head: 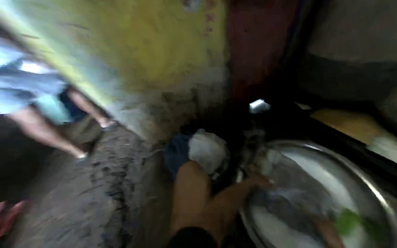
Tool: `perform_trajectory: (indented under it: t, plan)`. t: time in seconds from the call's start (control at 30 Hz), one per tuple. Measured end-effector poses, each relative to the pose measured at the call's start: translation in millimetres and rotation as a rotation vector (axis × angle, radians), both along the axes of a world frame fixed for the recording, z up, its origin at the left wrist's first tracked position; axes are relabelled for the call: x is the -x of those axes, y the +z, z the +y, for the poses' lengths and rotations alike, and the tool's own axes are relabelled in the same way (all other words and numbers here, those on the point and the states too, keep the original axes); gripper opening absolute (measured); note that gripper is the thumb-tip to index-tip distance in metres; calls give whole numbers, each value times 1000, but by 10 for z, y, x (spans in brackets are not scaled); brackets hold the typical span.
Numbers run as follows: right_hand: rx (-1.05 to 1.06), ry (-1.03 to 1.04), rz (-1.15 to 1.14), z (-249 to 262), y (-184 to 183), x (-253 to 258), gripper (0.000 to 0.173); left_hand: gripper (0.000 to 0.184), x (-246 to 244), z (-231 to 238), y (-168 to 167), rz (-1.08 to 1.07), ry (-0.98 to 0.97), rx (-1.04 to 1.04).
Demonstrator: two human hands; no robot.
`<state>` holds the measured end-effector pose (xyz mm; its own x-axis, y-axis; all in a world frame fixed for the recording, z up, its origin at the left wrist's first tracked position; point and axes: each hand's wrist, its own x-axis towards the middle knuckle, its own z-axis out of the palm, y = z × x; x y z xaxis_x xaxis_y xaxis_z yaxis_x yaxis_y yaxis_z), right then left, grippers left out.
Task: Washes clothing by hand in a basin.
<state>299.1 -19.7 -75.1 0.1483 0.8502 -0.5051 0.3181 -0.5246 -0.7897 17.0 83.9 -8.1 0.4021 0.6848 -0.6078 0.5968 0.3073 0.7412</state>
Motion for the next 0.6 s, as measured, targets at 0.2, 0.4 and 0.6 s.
perform_trajectory:
  t: [0.2, 0.4, 0.6]
  plan:
    - [-85, -323, 190, 122, 301, -146, 42, 44, 94, -31, -75, -60, 247, -52]
    - [209, -91, 113, -11, 19, -374, 48, 41, 89, 79, -167, 54, 190, -79]
    - [-153, -371, 440, -62, 86, -409, 47, 49, 70, 134, -273, -106, 409, 11]
